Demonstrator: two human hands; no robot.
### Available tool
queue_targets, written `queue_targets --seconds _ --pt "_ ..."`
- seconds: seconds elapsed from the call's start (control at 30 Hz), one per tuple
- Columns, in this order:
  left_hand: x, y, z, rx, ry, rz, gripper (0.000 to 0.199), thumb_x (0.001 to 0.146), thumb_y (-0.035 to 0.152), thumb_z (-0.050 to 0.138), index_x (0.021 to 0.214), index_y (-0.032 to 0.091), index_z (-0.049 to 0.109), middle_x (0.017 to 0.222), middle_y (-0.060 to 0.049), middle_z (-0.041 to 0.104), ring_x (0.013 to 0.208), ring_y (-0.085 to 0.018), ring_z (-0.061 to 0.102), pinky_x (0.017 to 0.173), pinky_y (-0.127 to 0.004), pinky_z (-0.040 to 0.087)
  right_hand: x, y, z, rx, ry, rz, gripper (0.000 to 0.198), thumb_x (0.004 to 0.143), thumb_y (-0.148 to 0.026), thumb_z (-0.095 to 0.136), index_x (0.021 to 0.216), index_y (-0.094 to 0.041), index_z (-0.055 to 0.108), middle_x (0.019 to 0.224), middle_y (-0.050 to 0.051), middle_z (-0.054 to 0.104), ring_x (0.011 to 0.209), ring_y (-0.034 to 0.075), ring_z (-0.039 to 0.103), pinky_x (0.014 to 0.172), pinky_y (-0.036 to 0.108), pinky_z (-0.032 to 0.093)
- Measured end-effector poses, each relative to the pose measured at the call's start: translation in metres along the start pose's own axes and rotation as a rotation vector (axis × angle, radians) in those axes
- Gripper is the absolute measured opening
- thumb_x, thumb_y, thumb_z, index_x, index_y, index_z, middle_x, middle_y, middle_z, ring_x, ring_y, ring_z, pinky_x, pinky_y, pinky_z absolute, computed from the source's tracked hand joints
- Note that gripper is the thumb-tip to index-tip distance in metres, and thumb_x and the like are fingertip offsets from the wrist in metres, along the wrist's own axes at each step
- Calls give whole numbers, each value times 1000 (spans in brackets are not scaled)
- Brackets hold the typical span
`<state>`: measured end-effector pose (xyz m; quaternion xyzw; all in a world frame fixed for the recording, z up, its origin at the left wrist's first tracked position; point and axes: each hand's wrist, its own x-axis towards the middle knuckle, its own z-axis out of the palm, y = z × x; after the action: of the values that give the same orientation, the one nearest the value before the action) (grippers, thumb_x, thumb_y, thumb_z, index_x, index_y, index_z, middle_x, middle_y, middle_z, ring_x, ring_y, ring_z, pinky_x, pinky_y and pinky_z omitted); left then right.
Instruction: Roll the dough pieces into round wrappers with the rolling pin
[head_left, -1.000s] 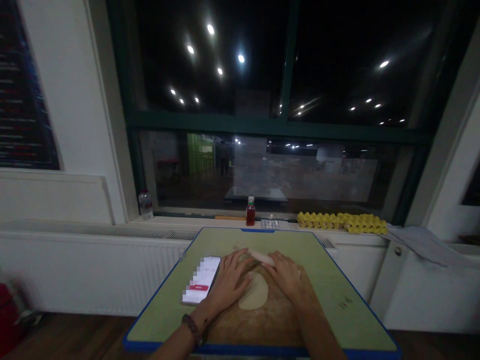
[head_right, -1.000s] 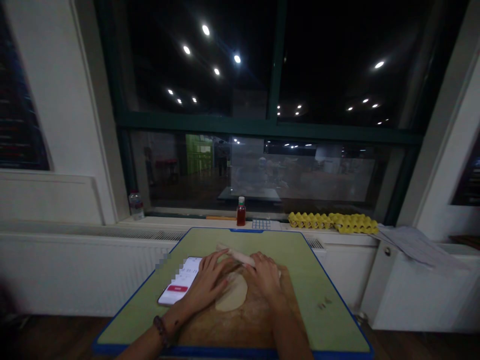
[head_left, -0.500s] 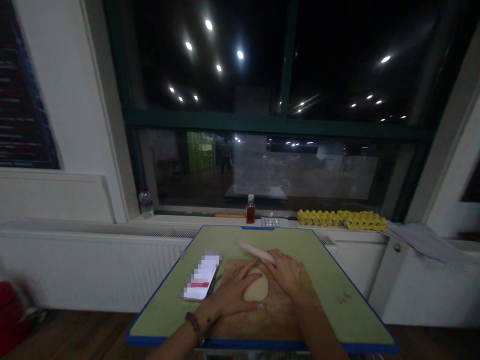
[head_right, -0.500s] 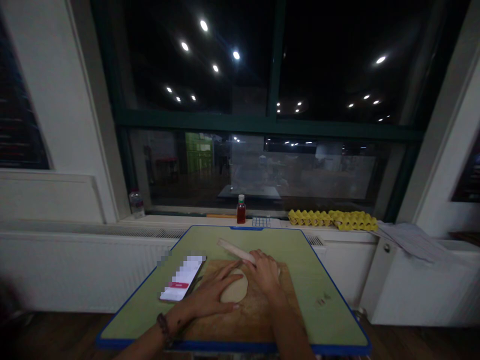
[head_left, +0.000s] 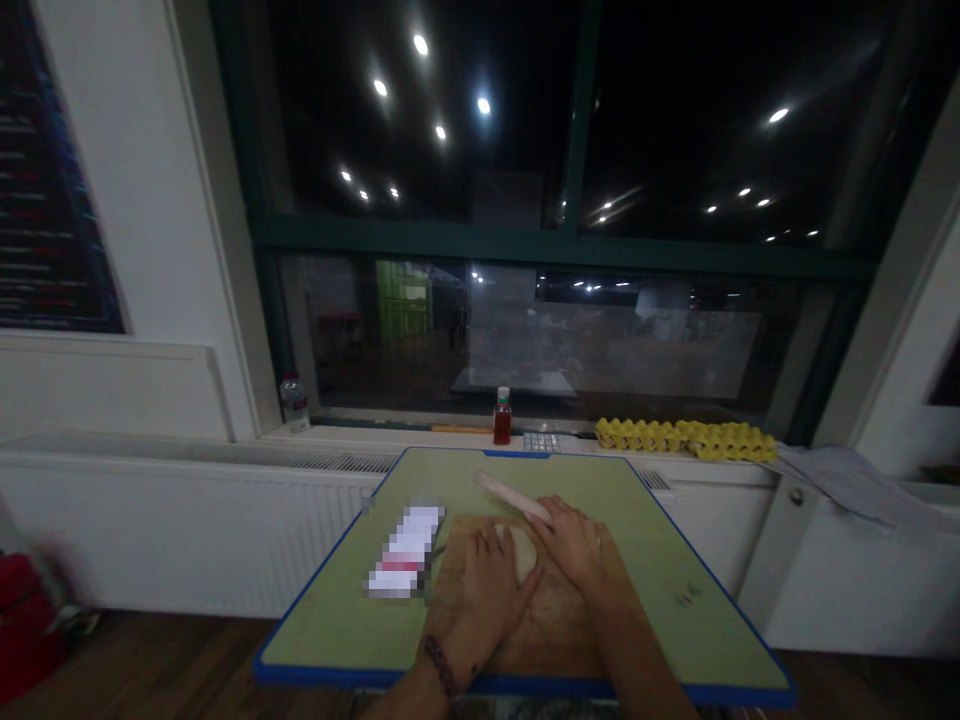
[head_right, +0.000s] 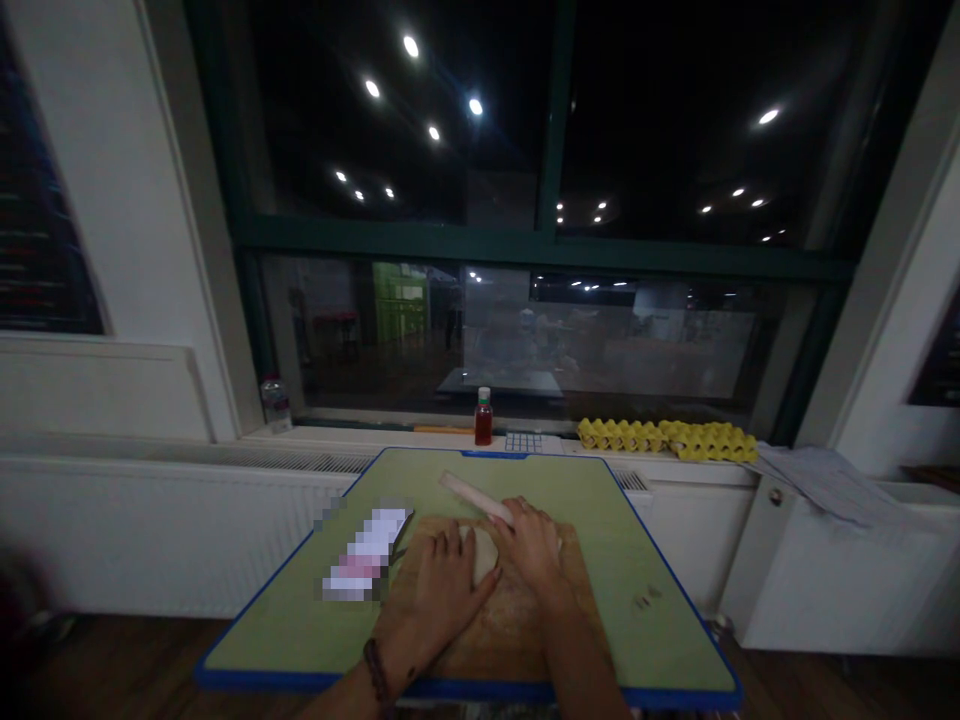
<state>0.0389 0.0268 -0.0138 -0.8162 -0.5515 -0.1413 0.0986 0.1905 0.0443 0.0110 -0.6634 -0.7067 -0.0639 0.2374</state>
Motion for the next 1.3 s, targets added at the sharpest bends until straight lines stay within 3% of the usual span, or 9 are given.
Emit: queue_targets --seconds 0.27,0.43,0.57,0.67,0.83,1.0,1.13,1.2,1.3 --pt "-2 -5 16 -210 -15 -8 85 84 74 34 134 7 52 131 -28 54 125 -49 44 103 -67 26 1 -1 1 5 -3 -4 29 97 -41 42 106 -24 64 105 4 69 94 18 65 83 26 44" --pt "-11 -22 6 -204 -23 80 74 90 66 33 140 13 46 145 -19 45 134 -41 37 110 -63 22 0 0 2 7 -10 15 33 97 -43 40 112 -24 63 108 5 69 97 18 65 84 26 44" --pt "-13 -30 5 -269 -126 157 82 90 68 29 146 8 36 152 -18 32 142 -34 25 115 -53 23 1 -1 2 10 -44 22 33 97 -42 41 114 -23 62 111 5 69 99 19 65 86 27 44" --pt "-12 -33 12 -293 -134 176 84 90 68 29 147 7 32 154 -18 28 143 -32 21 116 -50 22 0 -4 -4 7 -63 16 32 96 -41 43 113 -23 63 111 6 69 100 19 64 87 27 44" --pt "-9 -22 20 -276 -106 100 78 90 63 33 146 8 35 153 -18 31 143 -33 23 116 -51 23 -4 -8 -14 8 -61 20 31 96 -42 43 112 -24 63 109 5 70 97 19 66 84 26 45" --pt "-6 -1 29 -272 -18 -37 72 90 54 37 144 6 38 149 -22 37 139 -40 28 112 -59 25 -3 -5 -8 -8 -72 10 30 95 -42 45 112 -24 63 108 5 70 97 19 66 84 27 45" --pt "-10 4 35 -282 41 18 65 91 52 36 143 12 40 147 -18 42 138 -40 30 110 -60 27 -2 -2 -3 -6 -63 -25 31 96 -42 43 112 -26 63 109 4 70 96 18 66 84 26 45" --pt "-15 0 27 -289 2 86 63 90 55 38 141 16 43 146 -15 44 137 -39 32 109 -58 28 -1 -2 -1 -6 -83 -38 30 95 -40 45 113 -25 63 111 4 69 99 18 64 87 26 45" --pt "-18 -10 -3 -308 -85 166 49 90 55 41 127 26 57 136 -8 55 127 -34 45 106 -54 32 0 -2 2 -3 -94 -53 28 93 -38 49 111 -24 64 111 5 68 102 19 63 90 27 44"
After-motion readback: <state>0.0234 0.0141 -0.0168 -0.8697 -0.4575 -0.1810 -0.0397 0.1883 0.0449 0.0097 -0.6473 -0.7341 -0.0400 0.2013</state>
